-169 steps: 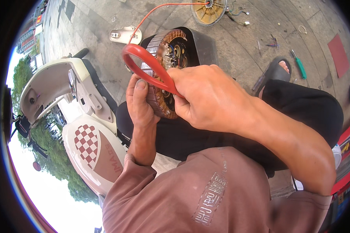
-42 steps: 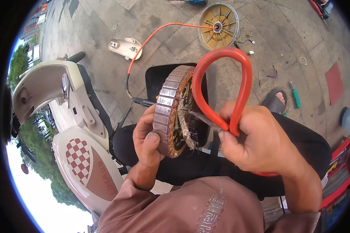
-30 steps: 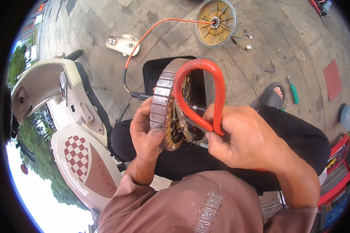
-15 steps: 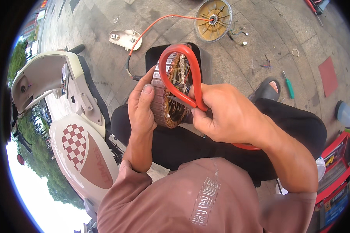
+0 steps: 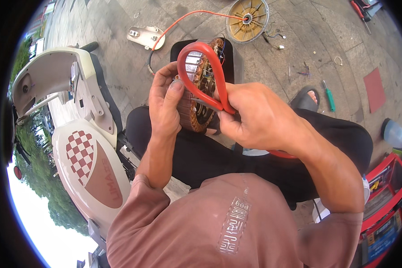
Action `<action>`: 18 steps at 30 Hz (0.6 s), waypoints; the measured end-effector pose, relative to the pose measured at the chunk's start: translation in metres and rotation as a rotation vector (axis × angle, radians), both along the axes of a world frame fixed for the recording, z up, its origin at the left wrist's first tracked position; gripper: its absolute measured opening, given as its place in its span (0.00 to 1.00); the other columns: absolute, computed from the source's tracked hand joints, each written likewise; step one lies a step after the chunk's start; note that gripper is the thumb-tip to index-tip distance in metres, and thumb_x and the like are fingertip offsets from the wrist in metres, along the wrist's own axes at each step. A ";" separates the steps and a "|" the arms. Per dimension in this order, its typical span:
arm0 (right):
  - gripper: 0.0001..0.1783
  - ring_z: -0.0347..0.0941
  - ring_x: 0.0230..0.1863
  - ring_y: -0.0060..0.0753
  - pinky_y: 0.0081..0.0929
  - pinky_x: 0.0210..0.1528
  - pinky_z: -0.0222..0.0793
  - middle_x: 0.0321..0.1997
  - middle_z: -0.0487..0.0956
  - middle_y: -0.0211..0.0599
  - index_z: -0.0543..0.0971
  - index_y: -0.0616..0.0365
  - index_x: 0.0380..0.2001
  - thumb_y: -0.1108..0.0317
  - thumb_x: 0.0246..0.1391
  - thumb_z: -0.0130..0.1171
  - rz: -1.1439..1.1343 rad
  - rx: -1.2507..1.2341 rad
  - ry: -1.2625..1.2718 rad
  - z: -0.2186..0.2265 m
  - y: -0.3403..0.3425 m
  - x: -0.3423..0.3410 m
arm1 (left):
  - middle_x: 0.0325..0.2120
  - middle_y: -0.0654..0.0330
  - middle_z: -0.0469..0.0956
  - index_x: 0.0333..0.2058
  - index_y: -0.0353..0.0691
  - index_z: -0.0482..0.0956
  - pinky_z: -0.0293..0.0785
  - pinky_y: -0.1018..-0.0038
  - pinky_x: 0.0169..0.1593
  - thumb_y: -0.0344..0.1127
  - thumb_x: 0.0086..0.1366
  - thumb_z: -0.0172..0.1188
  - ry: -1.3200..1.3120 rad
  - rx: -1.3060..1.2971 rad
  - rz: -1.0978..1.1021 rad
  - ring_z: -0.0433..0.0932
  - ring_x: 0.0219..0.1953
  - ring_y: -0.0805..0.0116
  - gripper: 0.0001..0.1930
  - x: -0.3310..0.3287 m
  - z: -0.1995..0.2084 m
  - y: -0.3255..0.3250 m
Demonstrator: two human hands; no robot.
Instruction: The person uses red-handled pliers to pull and adjust copper windings on a motor stator held in their lap. They briefly stand to connect an air hose to a compressor, then return to the seated position to continue adjusting the stator windings.
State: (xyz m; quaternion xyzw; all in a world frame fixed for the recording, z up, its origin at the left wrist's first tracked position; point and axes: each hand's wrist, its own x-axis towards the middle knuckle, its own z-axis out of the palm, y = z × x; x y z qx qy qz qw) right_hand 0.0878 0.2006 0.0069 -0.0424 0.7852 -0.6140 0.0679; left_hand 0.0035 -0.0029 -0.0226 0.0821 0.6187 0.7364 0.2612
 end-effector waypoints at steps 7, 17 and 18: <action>0.07 0.73 0.27 0.59 0.44 0.28 0.67 0.23 0.75 0.53 0.74 0.67 0.30 0.75 0.47 0.59 0.012 0.105 -0.024 0.002 -0.002 -0.001 | 0.55 0.48 0.70 0.62 0.27 0.61 0.72 0.70 0.57 0.34 0.68 0.60 -0.031 0.012 -0.019 0.74 0.54 0.68 0.29 -0.009 -0.002 0.003; 0.07 0.70 0.23 0.60 0.43 0.26 0.65 0.19 0.72 0.54 0.74 0.67 0.29 0.75 0.47 0.59 -0.057 0.144 0.048 -0.003 -0.001 -0.002 | 0.37 0.58 0.75 0.47 0.28 0.67 0.73 0.81 0.36 0.37 0.67 0.61 0.045 -0.229 0.095 0.73 0.34 0.79 0.19 -0.009 0.001 0.009; 0.06 0.70 0.23 0.59 0.42 0.26 0.65 0.19 0.71 0.54 0.74 0.67 0.29 0.75 0.47 0.59 -0.066 0.143 0.030 -0.004 -0.002 -0.001 | 0.37 0.58 0.75 0.47 0.28 0.68 0.73 0.81 0.36 0.38 0.67 0.61 0.035 -0.226 0.096 0.74 0.34 0.79 0.19 -0.010 0.002 0.010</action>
